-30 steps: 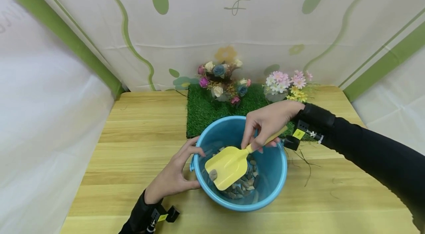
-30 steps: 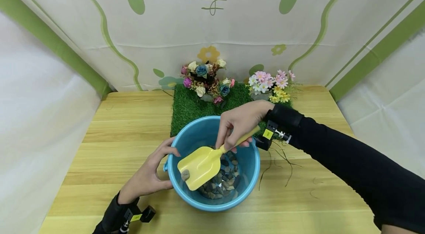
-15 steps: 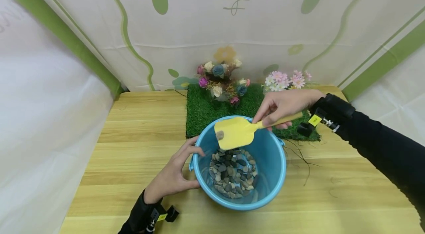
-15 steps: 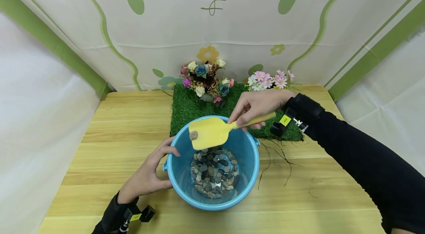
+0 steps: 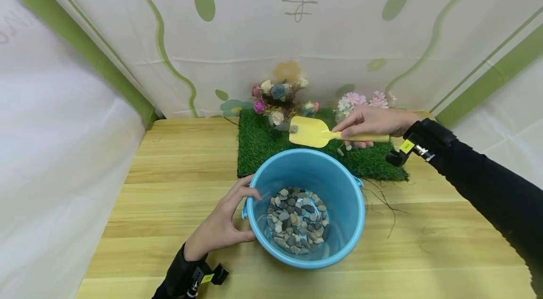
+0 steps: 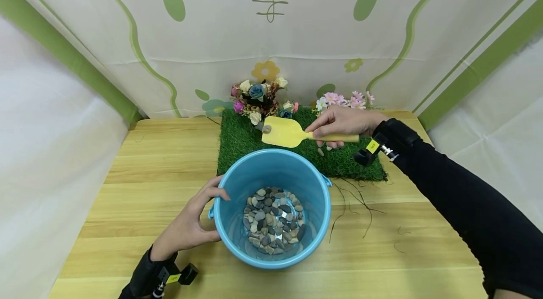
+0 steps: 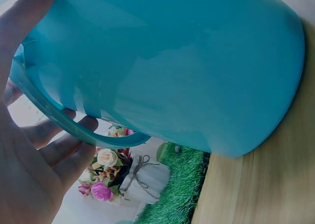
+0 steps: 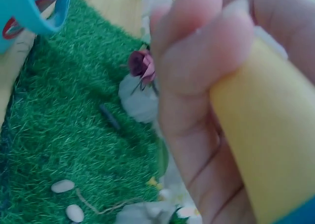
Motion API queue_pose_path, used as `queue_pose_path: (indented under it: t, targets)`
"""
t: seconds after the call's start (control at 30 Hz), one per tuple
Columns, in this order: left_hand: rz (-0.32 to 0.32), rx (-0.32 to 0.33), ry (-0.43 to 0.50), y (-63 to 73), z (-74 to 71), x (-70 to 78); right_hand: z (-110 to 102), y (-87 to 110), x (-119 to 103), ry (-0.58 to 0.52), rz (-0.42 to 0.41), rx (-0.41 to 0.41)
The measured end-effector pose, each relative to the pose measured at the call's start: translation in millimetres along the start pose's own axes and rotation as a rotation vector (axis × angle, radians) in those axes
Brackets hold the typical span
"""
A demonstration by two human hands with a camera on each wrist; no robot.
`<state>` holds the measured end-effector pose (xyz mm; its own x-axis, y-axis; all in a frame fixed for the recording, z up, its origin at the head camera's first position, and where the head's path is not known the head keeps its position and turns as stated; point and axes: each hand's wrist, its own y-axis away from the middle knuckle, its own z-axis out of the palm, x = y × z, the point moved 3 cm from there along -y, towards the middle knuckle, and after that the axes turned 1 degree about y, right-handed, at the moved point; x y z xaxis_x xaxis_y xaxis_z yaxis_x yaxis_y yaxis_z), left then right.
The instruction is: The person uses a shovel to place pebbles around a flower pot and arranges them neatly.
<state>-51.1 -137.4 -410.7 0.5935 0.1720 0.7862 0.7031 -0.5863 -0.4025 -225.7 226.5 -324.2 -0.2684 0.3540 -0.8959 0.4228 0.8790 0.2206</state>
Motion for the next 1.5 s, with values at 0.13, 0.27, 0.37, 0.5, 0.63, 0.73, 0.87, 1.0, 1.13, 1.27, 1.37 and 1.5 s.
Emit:
queue_pose_path:
  t: [0.13,0.27,0.37,0.5,0.63,0.73,0.87,1.0,1.13,1.27,1.37,1.5]
  targets:
    - [0.006,0.001,0.007,0.5,0.3,-0.2,3.4,-1.8,17.7,-0.025,0.119,0.101]
    - [0.003,-0.002,0.014,1.1,0.7,-0.6,9.5,-5.2,36.4,-0.072,0.175,0.162]
    - [0.006,0.000,0.016,1.0,1.1,-1.0,15.0,-7.0,50.8,-0.104,0.165,0.171]
    - [0.008,-0.004,0.023,1.0,1.6,-1.7,23.1,-8.3,71.5,-0.138,0.137,0.159]
    - [0.003,-0.007,0.018,0.9,1.2,-1.9,29.5,-8.9,87.3,-0.162,0.140,0.158]
    - [-0.002,-0.008,0.016,0.9,0.9,-1.5,32.2,-9.6,94.6,-0.173,0.180,0.180]
    - [-0.018,-0.013,0.022,1.1,0.7,-0.8,34.4,-12.2,100.7,-0.190,0.217,0.209]
    - [-0.022,-0.013,0.020,0.7,0.2,-0.5,36.0,-15.6,102.6,-0.170,0.232,0.228]
    - [-0.015,-0.012,0.018,0.7,-0.1,-0.2,36.7,-20.5,102.1,-0.126,0.255,0.246]
    - [-0.005,-0.011,0.016,0.7,-0.3,-0.3,36.4,-27.9,101.1,-0.106,0.291,0.272]
    - [-0.006,-0.009,0.013,0.9,-0.4,-0.8,37.1,-33.0,100.1,-0.097,0.311,0.294]
    - [-0.016,-0.010,0.011,1.4,-0.5,-1.2,38.6,-38.0,96.7,-0.100,0.344,0.307]
